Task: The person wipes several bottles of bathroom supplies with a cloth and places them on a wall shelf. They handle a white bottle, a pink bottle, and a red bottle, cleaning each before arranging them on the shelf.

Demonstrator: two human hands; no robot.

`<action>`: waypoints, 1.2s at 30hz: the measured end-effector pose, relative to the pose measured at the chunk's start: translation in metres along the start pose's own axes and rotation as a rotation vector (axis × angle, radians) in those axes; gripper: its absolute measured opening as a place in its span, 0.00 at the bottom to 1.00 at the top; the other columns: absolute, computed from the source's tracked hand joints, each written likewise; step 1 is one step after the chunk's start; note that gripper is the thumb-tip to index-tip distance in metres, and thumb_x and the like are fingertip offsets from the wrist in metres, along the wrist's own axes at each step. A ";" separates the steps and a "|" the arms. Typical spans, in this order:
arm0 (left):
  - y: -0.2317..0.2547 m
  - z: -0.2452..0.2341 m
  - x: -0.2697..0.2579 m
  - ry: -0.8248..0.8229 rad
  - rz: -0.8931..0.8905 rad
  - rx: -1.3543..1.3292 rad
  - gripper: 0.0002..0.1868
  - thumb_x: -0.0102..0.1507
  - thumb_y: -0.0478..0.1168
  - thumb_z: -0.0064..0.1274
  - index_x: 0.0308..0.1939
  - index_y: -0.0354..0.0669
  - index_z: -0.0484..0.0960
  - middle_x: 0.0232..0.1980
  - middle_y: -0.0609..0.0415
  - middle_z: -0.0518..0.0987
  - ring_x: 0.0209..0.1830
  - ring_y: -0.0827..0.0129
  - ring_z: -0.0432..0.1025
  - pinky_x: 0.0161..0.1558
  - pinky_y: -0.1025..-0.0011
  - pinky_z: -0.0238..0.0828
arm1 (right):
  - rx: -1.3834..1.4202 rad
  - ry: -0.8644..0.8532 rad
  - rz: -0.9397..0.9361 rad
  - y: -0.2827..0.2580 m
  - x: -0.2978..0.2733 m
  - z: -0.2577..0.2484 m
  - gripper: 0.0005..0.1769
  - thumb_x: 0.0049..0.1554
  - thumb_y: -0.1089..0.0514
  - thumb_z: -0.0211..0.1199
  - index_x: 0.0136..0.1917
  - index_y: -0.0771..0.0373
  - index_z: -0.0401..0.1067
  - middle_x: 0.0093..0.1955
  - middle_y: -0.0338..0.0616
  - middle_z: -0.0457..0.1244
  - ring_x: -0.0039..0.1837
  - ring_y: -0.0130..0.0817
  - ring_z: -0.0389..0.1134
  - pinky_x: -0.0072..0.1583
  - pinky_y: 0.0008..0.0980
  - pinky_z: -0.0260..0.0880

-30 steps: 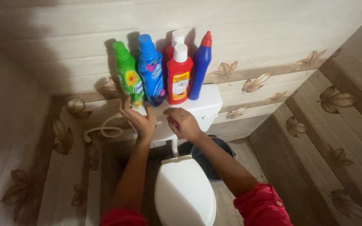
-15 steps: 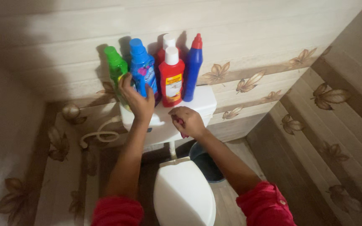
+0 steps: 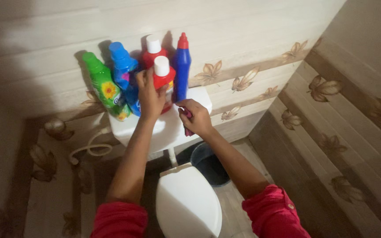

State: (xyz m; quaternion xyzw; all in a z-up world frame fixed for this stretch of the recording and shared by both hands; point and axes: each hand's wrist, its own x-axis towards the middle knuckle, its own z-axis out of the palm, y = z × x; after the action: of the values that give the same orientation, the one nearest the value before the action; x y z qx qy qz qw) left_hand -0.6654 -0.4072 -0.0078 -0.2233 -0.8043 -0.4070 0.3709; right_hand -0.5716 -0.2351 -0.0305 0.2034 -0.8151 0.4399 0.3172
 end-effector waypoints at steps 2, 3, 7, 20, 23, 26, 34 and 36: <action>-0.005 0.000 -0.005 0.003 -0.021 -0.112 0.36 0.61 0.31 0.65 0.71 0.37 0.67 0.66 0.36 0.70 0.68 0.40 0.64 0.68 0.52 0.61 | -0.007 -0.001 -0.001 0.000 -0.004 -0.003 0.14 0.55 0.65 0.65 0.55 0.62 0.75 0.47 0.49 0.68 0.46 0.43 0.72 0.50 0.36 0.74; -0.007 0.000 -0.006 0.008 0.004 -0.126 0.36 0.61 0.30 0.64 0.72 0.36 0.66 0.67 0.36 0.70 0.69 0.40 0.65 0.68 0.53 0.62 | -0.016 0.003 -0.042 0.000 -0.004 -0.004 0.13 0.55 0.65 0.65 0.55 0.62 0.75 0.48 0.50 0.68 0.47 0.44 0.72 0.51 0.36 0.74; -0.012 -0.002 -0.017 0.017 0.016 -0.215 0.35 0.62 0.29 0.64 0.71 0.35 0.67 0.67 0.37 0.74 0.67 0.46 0.71 0.66 0.60 0.67 | -0.016 -0.012 -0.033 0.000 -0.011 -0.007 0.13 0.56 0.64 0.65 0.55 0.63 0.75 0.49 0.50 0.69 0.47 0.43 0.72 0.51 0.36 0.73; 0.029 -0.028 -0.060 0.143 -0.084 -0.396 0.32 0.65 0.32 0.64 0.71 0.32 0.69 0.66 0.40 0.75 0.64 0.59 0.74 0.64 0.65 0.71 | 0.088 0.143 0.103 -0.015 -0.041 -0.022 0.24 0.56 0.66 0.65 0.65 0.65 0.65 0.57 0.49 0.66 0.49 0.37 0.69 0.55 0.34 0.71; 0.051 -0.029 -0.077 0.121 -0.212 -0.444 0.31 0.66 0.37 0.64 0.70 0.34 0.70 0.61 0.46 0.79 0.54 0.66 0.76 0.55 0.70 0.75 | 0.201 0.222 0.144 -0.018 -0.061 -0.026 0.32 0.56 0.67 0.63 0.69 0.66 0.53 0.63 0.50 0.61 0.53 0.34 0.65 0.58 0.34 0.68; 0.078 -0.024 -0.092 0.087 -0.294 -0.502 0.29 0.68 0.40 0.61 0.71 0.35 0.71 0.56 0.49 0.80 0.48 0.71 0.75 0.51 0.73 0.74 | 0.238 0.301 0.116 -0.016 -0.081 -0.035 0.32 0.58 0.68 0.64 0.68 0.65 0.49 0.65 0.50 0.56 0.59 0.33 0.62 0.63 0.35 0.66; 0.164 0.009 -0.133 -0.065 -0.370 -0.793 0.26 0.70 0.41 0.58 0.69 0.33 0.71 0.62 0.50 0.78 0.56 0.71 0.73 0.59 0.73 0.71 | 0.335 0.310 0.327 -0.034 -0.148 -0.094 0.27 0.60 0.65 0.65 0.67 0.66 0.56 0.60 0.48 0.57 0.62 0.33 0.62 0.65 0.34 0.65; 0.183 0.019 -0.140 -0.119 -0.426 -0.915 0.27 0.70 0.41 0.57 0.70 0.32 0.70 0.62 0.50 0.77 0.58 0.71 0.73 0.61 0.72 0.71 | 0.222 0.300 0.401 -0.048 -0.164 -0.114 0.27 0.59 0.62 0.67 0.66 0.66 0.59 0.60 0.48 0.60 0.62 0.33 0.63 0.65 0.34 0.66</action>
State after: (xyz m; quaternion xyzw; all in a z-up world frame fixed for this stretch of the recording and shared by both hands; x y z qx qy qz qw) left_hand -0.4646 -0.2950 -0.0346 -0.2166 -0.5912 -0.7708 0.0972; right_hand -0.3860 -0.1548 -0.0698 0.0040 -0.7297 0.6060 0.3168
